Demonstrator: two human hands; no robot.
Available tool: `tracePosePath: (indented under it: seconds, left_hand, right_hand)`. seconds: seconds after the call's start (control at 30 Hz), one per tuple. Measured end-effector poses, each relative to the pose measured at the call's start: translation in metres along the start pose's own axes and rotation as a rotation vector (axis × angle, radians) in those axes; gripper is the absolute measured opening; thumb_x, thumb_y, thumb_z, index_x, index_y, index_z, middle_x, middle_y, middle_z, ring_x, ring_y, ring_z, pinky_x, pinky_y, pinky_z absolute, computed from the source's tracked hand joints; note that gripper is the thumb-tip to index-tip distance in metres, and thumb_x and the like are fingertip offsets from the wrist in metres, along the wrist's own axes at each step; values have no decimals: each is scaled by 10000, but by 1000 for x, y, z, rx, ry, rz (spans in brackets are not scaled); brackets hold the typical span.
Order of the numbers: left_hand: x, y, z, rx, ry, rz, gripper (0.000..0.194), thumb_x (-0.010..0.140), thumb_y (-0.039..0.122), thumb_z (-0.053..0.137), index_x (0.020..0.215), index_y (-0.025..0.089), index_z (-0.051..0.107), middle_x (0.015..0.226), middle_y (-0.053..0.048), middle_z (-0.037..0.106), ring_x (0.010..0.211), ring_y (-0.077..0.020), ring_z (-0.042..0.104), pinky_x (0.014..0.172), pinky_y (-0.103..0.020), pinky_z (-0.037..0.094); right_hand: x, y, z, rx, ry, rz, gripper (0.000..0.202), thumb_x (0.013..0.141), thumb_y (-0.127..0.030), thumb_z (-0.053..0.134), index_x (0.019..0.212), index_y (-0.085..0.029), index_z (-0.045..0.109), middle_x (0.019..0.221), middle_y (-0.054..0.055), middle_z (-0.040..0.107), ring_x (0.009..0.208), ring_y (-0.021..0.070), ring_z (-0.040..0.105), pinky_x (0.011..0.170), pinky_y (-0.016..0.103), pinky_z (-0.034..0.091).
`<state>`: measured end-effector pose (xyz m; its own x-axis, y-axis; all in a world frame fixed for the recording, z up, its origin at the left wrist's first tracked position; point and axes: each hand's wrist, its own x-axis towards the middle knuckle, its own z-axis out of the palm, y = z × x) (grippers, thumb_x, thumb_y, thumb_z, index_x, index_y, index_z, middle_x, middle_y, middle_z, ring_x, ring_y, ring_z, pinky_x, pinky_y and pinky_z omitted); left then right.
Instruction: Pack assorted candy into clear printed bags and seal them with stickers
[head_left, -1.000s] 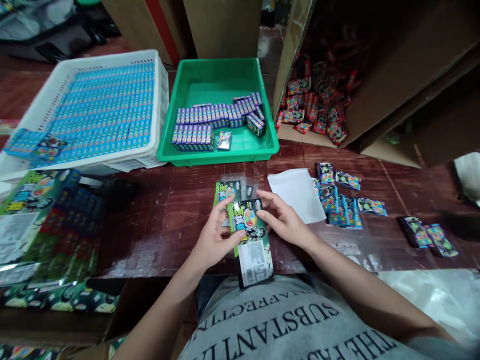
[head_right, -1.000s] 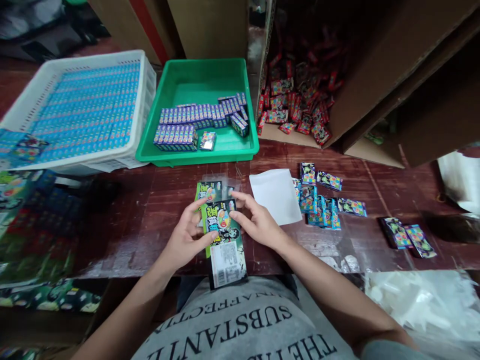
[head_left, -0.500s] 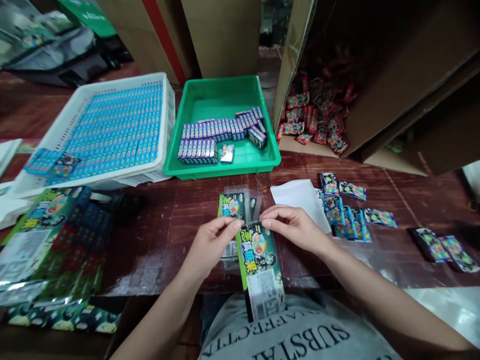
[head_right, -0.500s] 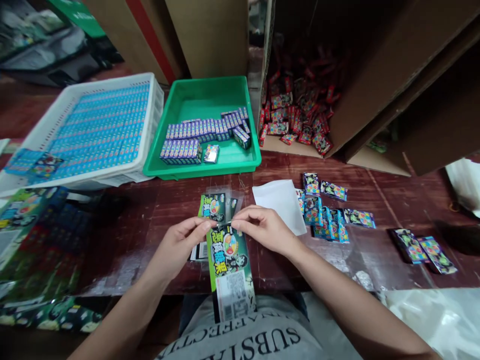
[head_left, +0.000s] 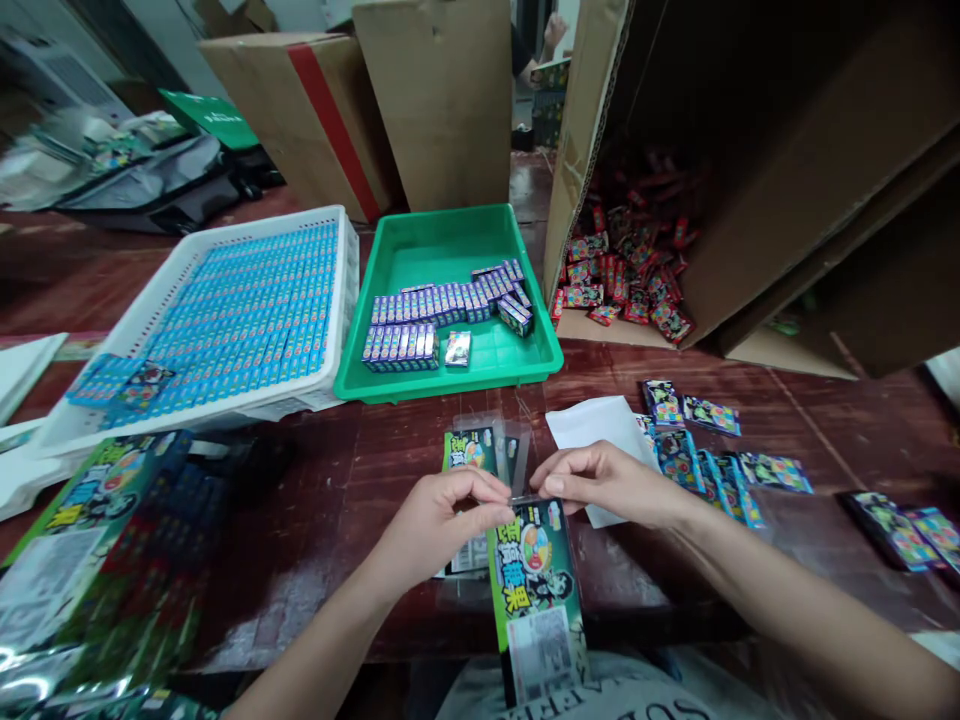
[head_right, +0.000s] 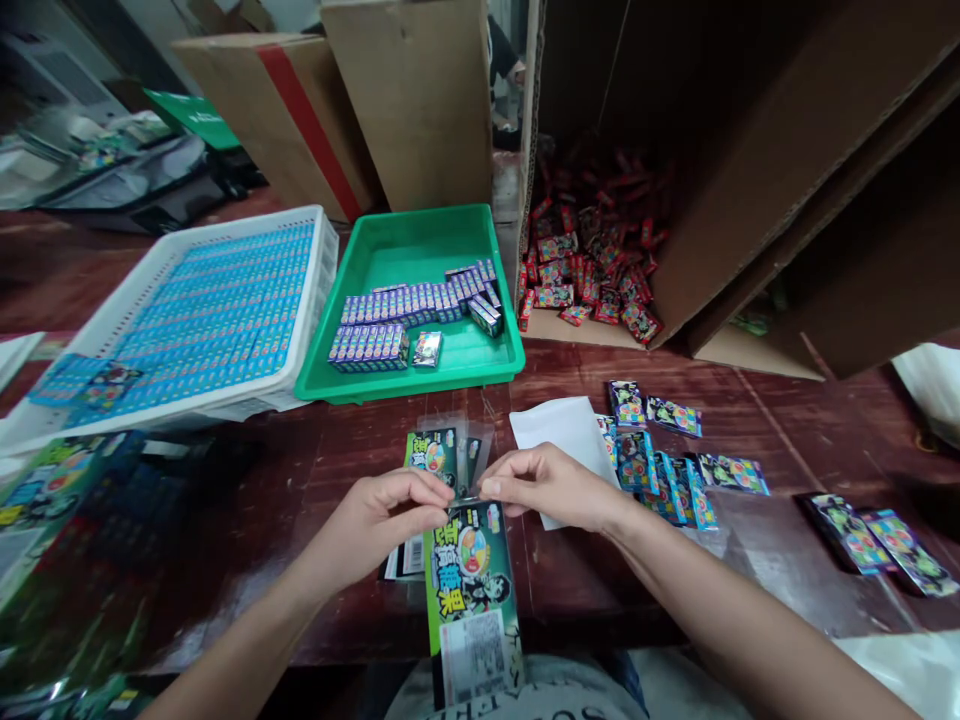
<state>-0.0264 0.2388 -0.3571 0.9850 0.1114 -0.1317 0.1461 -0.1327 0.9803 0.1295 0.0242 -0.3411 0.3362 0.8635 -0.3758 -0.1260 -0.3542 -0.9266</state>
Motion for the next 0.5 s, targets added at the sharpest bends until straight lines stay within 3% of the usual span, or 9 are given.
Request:
tracePosePath:
  seconds: [0.13,0.2,0.27,0.33,0.43,0.5]
  left_hand:
    - [8,7,-9,203,-148,111,213,961,332,622,1115,309,767,910,-45,694,863,-198,656,804,-371,538]
    - [16,9,-11,234,-191,155,198,957,333,630,1075,306,787,942,-54,681,893,-199,654,839,-374,534]
    - [23,8,-12,186,-160,136,114,905,338,710,898,271,802,960,-55,698,907,-201,672,853,-364,538]
    - [29,2,-14,151,-109,86,125,867,333,754,782,243,772,930,-48,727,883,-203,690,834,-348,547]
    - [31,-13,-23,199,-85,31,101,898,320,704,918,263,784,892,-38,745,844,-202,702,798,-332,556]
    - [28,-25,-33,263,-88,31,171,925,345,655,1008,288,793,954,-53,751,901,-215,712,829,-335,562]
  right_hand:
    - [30,-31,-18,-388,-183,-328,210,972,-377,638,948,-229,784,1184,52,731,1115,187,680,983,379,541]
    - [71,-52,-29,-644,-128,-511,200,993,-286,607,1121,-229,750,1266,62,706,1224,195,632,1062,402,499]
    - [127,-71,-39,-998,-11,-620,316,975,-152,583,1275,-178,681,1370,108,655,1303,228,569,1128,440,440]
    - [186,-83,-43,-1388,-59,-545,457,908,9,532,1321,-148,648,1453,134,598,1303,257,555,1104,442,451]
    - [253,-89,-41,-1523,-159,-450,501,771,97,588,1194,-142,709,1306,126,698,1156,280,630,958,404,531]
    - [274,-89,-39,-1530,-164,-403,487,791,58,607,1208,-176,697,1277,98,709,1144,281,631,932,403,534]
